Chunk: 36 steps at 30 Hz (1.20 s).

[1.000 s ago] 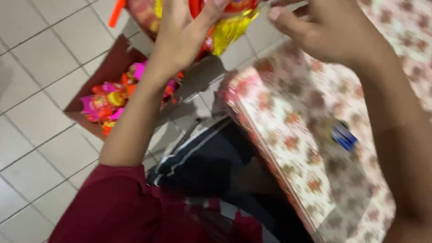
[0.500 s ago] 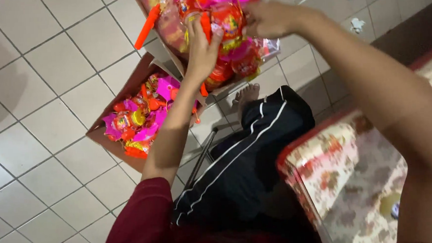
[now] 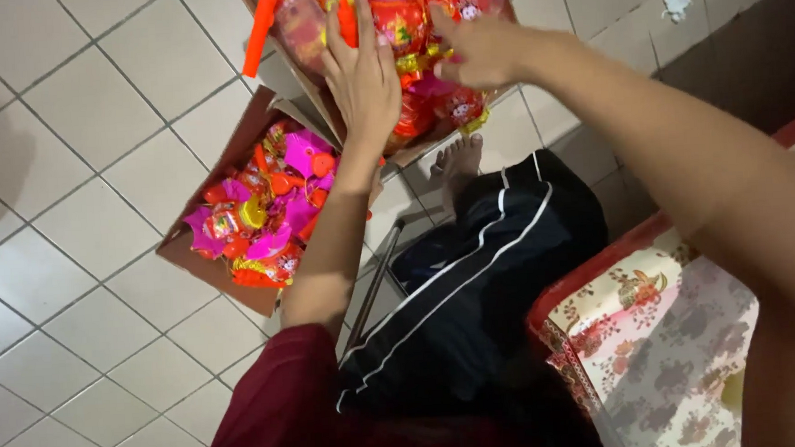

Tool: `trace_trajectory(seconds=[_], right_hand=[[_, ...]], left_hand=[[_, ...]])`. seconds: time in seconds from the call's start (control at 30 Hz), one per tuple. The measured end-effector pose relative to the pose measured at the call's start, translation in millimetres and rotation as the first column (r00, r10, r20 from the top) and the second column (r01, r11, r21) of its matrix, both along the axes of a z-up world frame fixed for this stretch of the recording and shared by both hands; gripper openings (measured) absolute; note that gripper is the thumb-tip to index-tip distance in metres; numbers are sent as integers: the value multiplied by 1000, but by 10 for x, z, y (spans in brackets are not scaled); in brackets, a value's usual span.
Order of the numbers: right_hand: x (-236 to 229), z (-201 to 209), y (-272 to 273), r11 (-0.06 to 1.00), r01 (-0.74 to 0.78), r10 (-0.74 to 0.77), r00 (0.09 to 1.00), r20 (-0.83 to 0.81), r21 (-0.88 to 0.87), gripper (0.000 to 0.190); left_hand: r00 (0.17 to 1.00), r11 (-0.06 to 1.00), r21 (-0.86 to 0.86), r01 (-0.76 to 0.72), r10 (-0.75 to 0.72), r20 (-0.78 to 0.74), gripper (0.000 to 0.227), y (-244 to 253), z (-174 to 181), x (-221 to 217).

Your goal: Assembling a decorative plastic lantern by connecting the body to a handle and inserting internal components.

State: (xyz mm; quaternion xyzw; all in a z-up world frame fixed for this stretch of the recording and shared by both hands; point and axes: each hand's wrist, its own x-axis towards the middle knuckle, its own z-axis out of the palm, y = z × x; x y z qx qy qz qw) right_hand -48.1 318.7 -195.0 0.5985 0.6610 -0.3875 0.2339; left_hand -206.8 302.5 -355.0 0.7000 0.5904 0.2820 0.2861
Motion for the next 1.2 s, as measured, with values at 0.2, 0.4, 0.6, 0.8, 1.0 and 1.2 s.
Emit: trace_trajectory(seconds=[0.2,0.4,0.6,0.8,1.0,1.2], right_hand=[[-274,280,48,998,-12,17,996,90,-55,73],[-94,37,10,743,-515,314,832,458,426,25],[-218,-95,-79,730,-449,391,893,224,515,47],[-189,-194,-169,856,-437,364,888,280,275,66],[-270,-44,-193,855,-422,361,901,239,301,54],[-462,103,-154,714,-669,583,732,353,209,25]], left_hand=[[999,999,-39,-8,7,-39,53,76,38,-131],[950,995,-1,-103,98,298,52,-98,58,-157],[990,994,100,-50,36,134,59,-126,-158,-94],[998,996,77,-51,48,40,48,-47,-261,-18],[994,984,171,49,-65,93,71,-365,-332,-373],[984,960,255,-111,70,165,16,-833,-554,-1402]])
